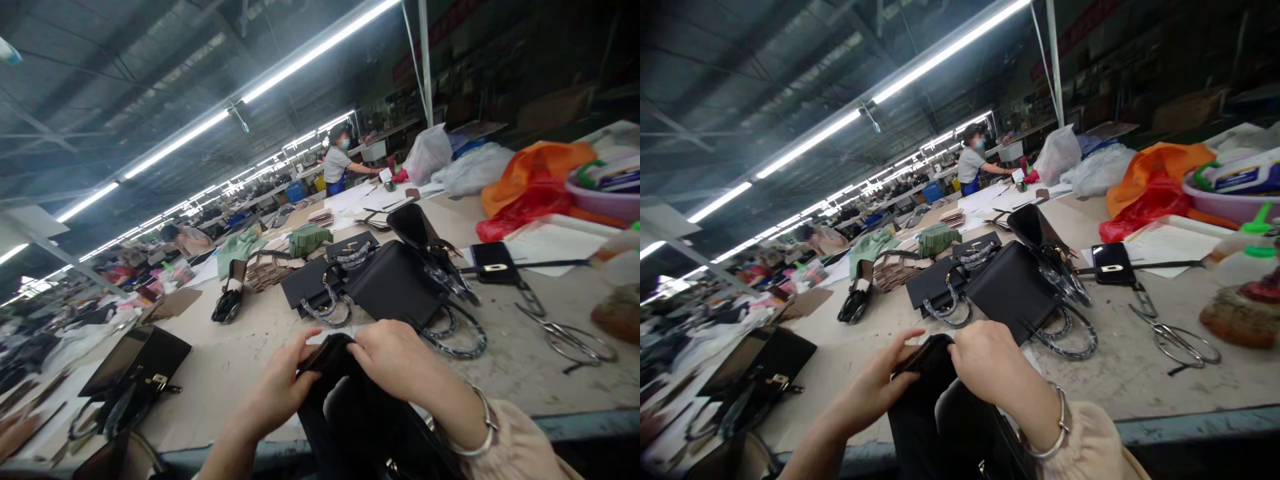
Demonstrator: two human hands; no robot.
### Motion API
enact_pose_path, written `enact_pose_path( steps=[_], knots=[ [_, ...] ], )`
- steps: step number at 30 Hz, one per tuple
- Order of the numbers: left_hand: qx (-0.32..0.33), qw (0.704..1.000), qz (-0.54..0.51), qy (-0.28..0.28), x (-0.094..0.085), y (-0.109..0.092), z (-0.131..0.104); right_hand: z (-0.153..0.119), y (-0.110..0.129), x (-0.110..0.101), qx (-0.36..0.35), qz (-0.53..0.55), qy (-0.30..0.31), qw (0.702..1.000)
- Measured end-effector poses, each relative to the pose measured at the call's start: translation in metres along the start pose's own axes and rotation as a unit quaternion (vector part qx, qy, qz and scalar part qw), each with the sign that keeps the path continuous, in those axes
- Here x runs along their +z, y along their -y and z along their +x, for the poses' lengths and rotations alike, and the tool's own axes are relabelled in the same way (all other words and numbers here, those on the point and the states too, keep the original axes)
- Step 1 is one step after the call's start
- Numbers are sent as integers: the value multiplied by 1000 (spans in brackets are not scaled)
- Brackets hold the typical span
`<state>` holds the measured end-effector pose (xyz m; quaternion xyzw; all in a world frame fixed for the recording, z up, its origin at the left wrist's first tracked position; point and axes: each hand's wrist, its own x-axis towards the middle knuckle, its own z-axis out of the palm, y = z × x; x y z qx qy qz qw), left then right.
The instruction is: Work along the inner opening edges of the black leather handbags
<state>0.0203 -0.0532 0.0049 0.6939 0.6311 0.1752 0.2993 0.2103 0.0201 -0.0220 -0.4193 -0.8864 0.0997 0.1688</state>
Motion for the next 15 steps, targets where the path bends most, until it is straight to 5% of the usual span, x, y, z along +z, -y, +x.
enact_pose_path(
  steps=[10, 12, 15],
  knots=[
    [70, 993, -66, 66, -19, 14, -9, -29, 13, -3, -16, -13, -69, 997],
    [71, 996, -35, 36, -19, 15, -8, -31, 16, -1, -4, -11, -74, 997],
    [37, 992, 91, -83, -12, 12, -12, -26, 19, 1, 23, -4, -63, 998]
  ],
)
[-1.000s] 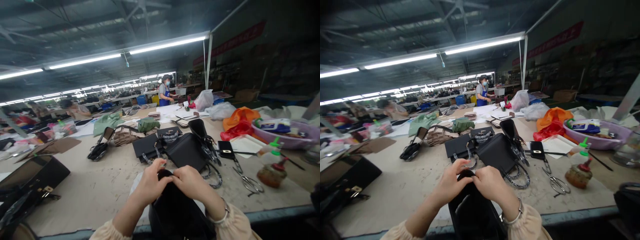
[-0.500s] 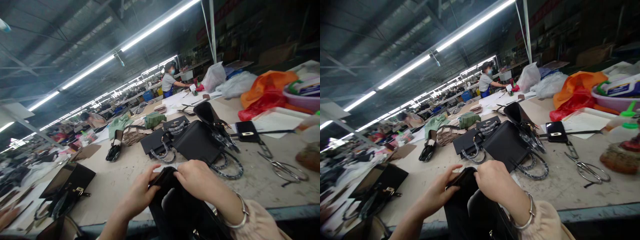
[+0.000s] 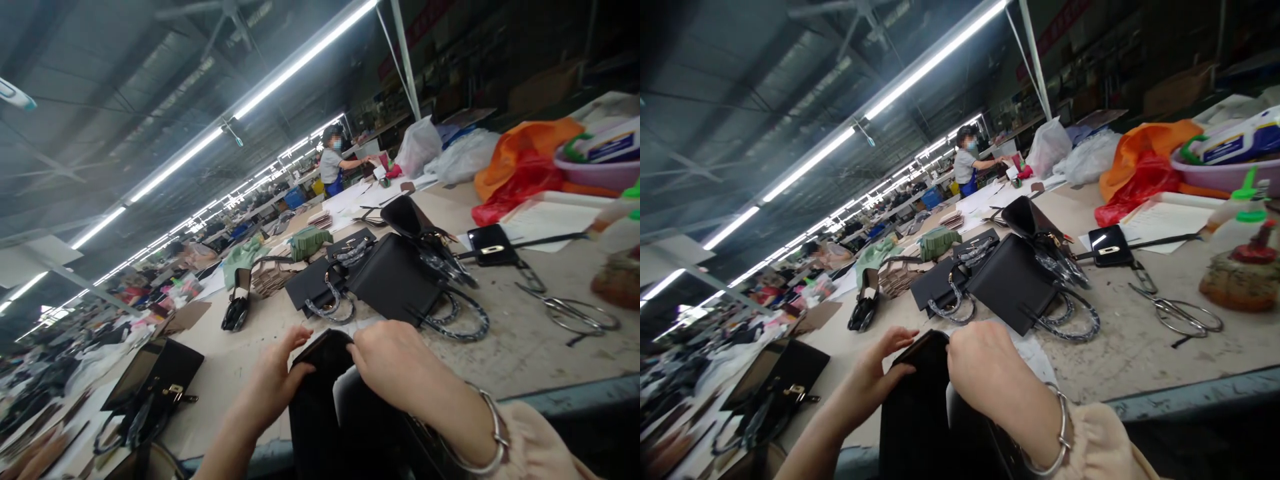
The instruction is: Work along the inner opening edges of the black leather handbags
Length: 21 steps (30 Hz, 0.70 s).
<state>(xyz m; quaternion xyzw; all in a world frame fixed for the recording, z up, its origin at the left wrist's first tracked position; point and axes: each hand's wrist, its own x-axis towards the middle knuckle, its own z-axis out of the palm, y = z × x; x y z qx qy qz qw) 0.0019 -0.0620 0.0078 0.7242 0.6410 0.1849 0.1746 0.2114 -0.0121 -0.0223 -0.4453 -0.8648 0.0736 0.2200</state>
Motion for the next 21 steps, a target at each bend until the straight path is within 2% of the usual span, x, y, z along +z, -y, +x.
enact_pose_path(
  steps=[2, 4, 7, 10, 14, 17, 21],
  knots=[
    [-14, 993, 94, -66, 7, -5, -6, 6, 2, 2, 10, 5, 11, 1000],
    [2, 980, 170, -107, 15, -8, -11, 11, 3, 3, 15, 8, 18, 1000],
    [45, 959, 246, -137, 21, -11, -15, 17, 3, 5, 13, 2, 25, 1000],
    [49, 947, 286, -140, 23, -13, -13, 19, 3, 6, 4, -1, 31, 999],
    [12, 945, 292, -145, 23, -16, -2, 19, 7, 10, -23, -10, 27, 999],
    [-11, 956, 260, -135, 26, -17, 7, 19, 10, 14, -25, 1, 18, 1000],
    [23, 984, 144, -100, 28, -14, 12, 19, 8, 14, -13, 17, 20, 1000]
  ],
)
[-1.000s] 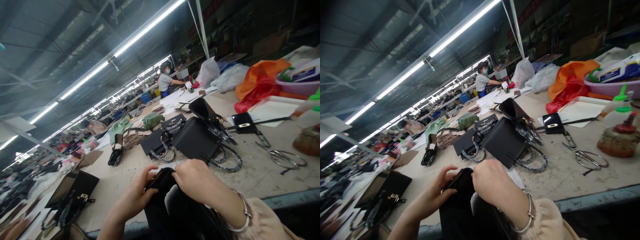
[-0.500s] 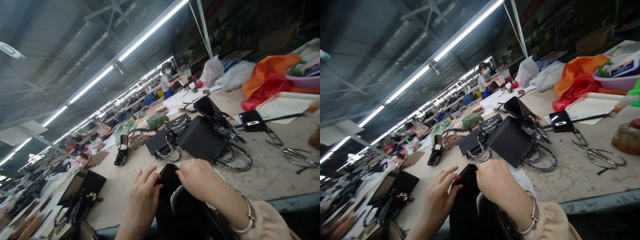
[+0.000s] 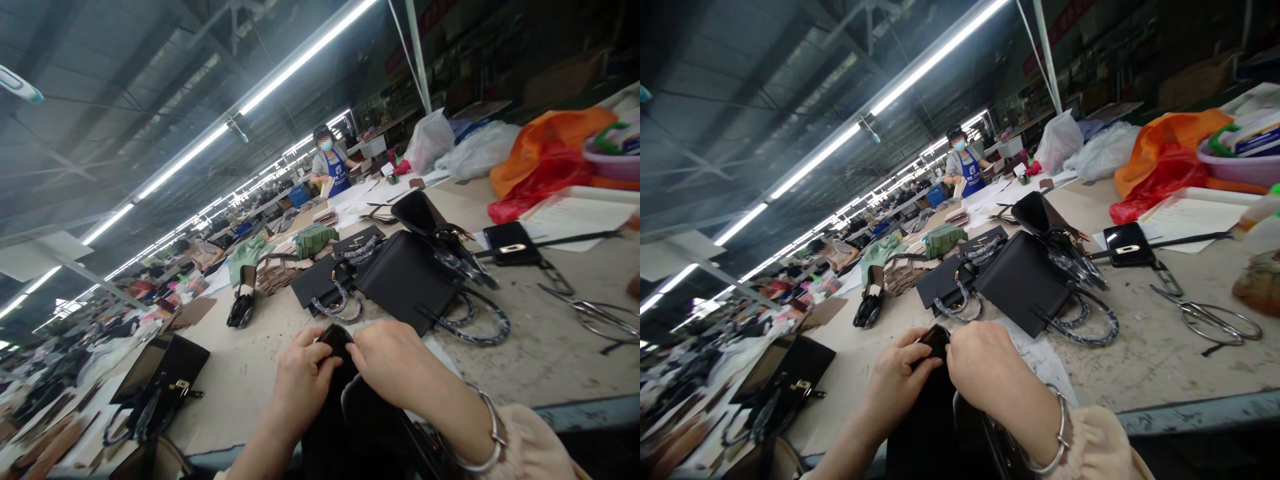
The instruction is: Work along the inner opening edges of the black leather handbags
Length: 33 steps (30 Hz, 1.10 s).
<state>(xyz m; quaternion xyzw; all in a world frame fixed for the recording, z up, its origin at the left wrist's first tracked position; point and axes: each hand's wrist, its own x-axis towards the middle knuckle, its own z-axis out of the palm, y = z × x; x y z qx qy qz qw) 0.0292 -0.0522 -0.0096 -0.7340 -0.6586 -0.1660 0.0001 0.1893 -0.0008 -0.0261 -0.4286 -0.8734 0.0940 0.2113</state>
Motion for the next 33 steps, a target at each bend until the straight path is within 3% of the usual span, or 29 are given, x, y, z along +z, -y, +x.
enact_pose_path(
  steps=[4, 7, 25, 33],
  knots=[
    [-3, 996, -86, -39, 1, 7, 1, 1, -6, -5, 16, 13, 25, 999],
    [-9, 994, -100, -34, 0, 11, 4, 0, -6, -8, 14, 6, 31, 999],
    [23, 999, -24, 11, -2, 13, 26, 5, -12, -2, 11, 16, 42, 999],
    [34, 998, -45, 4, 5, 16, 31, 7, -16, 1, 16, 40, 68, 997]
  ],
)
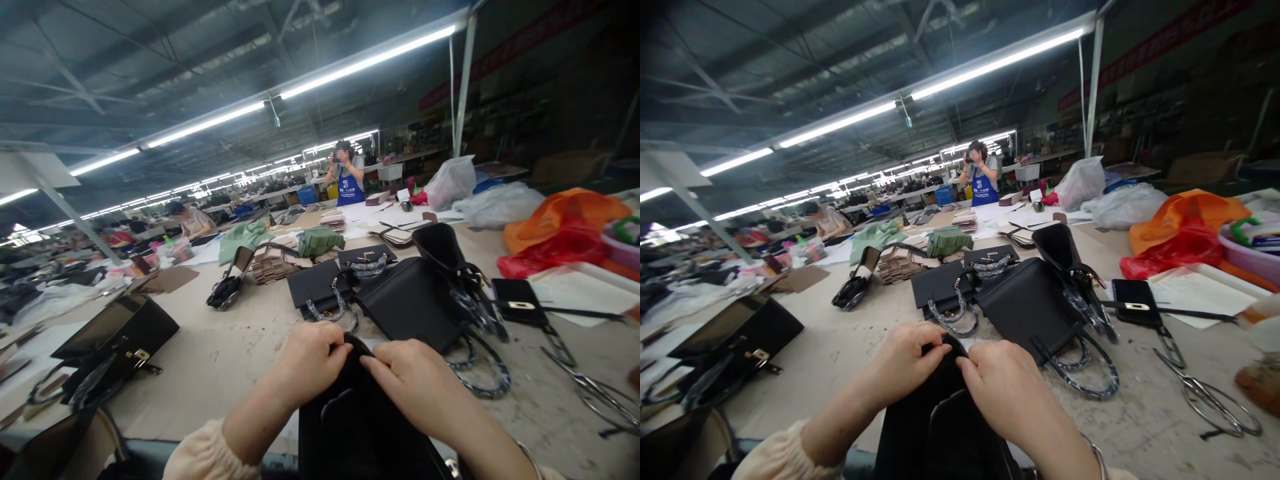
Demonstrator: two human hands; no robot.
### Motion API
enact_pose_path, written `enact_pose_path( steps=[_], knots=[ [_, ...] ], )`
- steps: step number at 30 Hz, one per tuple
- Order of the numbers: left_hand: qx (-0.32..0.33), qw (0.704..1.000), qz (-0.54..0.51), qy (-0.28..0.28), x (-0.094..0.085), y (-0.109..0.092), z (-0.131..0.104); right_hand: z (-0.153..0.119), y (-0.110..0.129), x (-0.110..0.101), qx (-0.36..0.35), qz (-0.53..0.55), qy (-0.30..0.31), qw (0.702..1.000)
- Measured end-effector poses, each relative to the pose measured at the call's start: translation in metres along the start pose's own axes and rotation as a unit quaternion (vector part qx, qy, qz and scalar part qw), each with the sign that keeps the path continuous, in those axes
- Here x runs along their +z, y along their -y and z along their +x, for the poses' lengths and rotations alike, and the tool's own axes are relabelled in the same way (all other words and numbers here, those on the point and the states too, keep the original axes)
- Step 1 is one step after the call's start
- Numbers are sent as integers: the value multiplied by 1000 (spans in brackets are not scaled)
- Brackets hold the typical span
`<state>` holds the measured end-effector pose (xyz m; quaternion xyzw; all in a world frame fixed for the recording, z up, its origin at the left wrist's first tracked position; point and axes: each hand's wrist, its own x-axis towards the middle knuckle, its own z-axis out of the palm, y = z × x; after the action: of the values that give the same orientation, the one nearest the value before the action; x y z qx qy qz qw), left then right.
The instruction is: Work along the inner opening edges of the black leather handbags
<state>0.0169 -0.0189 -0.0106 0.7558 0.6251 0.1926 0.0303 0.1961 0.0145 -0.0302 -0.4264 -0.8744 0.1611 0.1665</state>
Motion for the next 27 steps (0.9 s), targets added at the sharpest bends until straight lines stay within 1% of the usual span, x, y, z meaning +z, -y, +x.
enact_pose_path(
  steps=[6, 12, 18, 23, 27],
  knots=[
    [-29, 1000, 7, -6, 5, 1, 5, 0, 0, 0, 13, -4, -2, 1000],
    [-52, 999, 14, -1, 6, -3, 6, 1, -1, -2, 23, 6, 15, 1000],
    [-44, 998, 40, 14, 3, -7, 7, 3, 6, -10, 46, -49, 18, 998],
    [-64, 996, 48, 33, -2, -14, 9, 6, 14, -16, 29, -97, 3, 995],
    [-69, 996, 39, 32, -4, -17, 8, 9, 16, -19, 28, -95, 16, 995]
  ],
)
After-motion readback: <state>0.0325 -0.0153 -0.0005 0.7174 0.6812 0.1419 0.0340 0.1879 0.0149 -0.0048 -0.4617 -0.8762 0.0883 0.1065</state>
